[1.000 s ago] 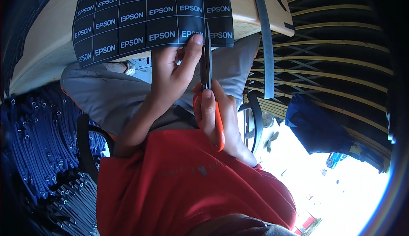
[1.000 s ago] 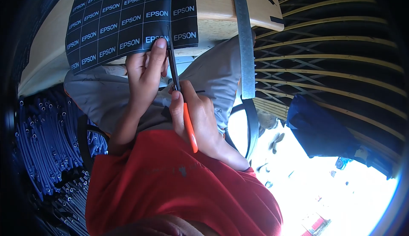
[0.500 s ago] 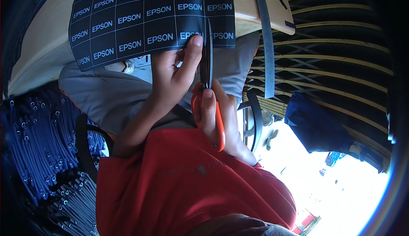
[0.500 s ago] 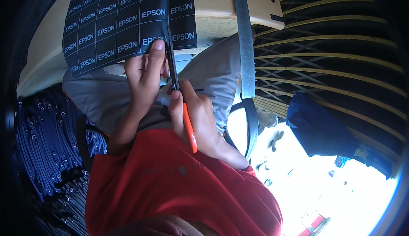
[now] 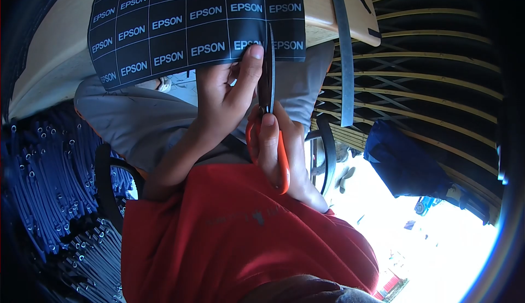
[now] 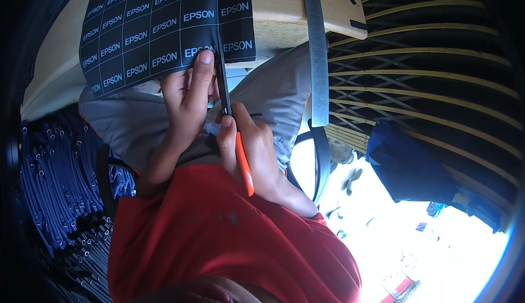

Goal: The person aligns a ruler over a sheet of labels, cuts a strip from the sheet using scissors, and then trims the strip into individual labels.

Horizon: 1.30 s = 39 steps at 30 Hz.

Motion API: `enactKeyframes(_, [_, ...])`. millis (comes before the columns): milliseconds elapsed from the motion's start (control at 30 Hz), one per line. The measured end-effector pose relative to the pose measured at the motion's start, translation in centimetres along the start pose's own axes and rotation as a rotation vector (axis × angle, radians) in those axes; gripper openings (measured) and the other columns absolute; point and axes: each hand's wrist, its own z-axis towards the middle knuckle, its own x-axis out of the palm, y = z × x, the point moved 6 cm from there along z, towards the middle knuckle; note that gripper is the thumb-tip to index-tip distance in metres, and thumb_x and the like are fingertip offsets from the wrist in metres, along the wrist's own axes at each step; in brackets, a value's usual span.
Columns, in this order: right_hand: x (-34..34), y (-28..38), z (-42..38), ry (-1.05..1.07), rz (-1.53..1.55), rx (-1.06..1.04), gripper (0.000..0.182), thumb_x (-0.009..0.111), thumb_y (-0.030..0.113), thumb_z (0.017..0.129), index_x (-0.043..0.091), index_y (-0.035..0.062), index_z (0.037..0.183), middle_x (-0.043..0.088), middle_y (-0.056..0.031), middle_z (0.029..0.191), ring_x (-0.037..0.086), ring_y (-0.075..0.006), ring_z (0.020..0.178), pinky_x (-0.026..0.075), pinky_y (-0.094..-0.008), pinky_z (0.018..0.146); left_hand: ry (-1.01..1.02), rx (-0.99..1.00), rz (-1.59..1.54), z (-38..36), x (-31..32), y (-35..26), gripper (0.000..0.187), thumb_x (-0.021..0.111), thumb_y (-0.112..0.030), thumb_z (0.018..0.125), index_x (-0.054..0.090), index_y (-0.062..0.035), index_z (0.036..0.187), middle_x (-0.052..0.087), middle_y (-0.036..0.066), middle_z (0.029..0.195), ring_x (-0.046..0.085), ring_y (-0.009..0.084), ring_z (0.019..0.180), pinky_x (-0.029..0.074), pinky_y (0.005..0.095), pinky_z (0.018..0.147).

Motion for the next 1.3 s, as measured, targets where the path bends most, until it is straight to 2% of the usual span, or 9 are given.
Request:
enactKeyframes(67, [0.01,-0.07,-0.02,0.001,-0.001,0.007,0.022,0.044,0.016,0.101,0.056,-0.0012,0.095,0.048,-0.0125,0.049,0.058,-0.0305,0.044,0.042,-0.0369,0.046,0.041,-0.013,0.032,-0.07,-0.05,0.22,0.015,0.058,-0.016,0.099,0.06,-0.003,0.092,0.055,-0.001,0.064,0.049,0.004,0.051,0.036,0.0207,0.047])
enactKeyframes(1300, [0.14,0.38,-0.15,-0.021,-0.033,-0.02,0.026,0.042,0.02,0.102,0.053,-0.0013,0.091,0.05,-0.014,0.051,0.057,-0.0323,0.044,0.041,-0.0376,0.045,0.049,0.022,0.079,-0.24,0.02,0.04,0.013,0.054,-0.014,0.1,0.059,-0.003,0.094,0.054,-0.001,0.064,0.048,0.0035,0.051,0.035,0.0207,0.047])
